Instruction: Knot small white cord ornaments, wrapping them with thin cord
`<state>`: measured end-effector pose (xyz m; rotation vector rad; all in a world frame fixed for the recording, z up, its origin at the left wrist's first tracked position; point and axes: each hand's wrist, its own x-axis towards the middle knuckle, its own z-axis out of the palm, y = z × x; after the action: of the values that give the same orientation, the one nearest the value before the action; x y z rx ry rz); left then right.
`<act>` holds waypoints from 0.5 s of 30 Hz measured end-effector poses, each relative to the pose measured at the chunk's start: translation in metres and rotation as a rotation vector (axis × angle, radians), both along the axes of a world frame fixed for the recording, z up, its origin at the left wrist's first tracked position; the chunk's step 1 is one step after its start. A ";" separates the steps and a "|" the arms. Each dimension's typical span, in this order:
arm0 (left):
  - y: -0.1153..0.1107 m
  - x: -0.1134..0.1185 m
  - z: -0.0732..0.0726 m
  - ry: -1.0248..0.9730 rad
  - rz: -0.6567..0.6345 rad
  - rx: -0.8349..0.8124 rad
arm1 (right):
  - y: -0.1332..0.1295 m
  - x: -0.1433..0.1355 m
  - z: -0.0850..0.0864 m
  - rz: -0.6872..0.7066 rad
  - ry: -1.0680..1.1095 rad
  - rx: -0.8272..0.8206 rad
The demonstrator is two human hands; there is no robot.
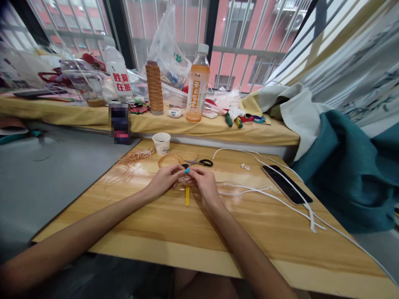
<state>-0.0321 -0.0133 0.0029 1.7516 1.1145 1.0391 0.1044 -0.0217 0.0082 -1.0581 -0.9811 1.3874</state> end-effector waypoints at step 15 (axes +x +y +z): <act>0.002 0.002 -0.001 -0.114 0.035 -0.145 | 0.004 0.001 -0.006 0.046 0.039 0.031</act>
<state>-0.0302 -0.0116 0.0020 1.5449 1.1243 1.0390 0.1049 -0.0181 0.0019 -0.9876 -1.0012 1.4201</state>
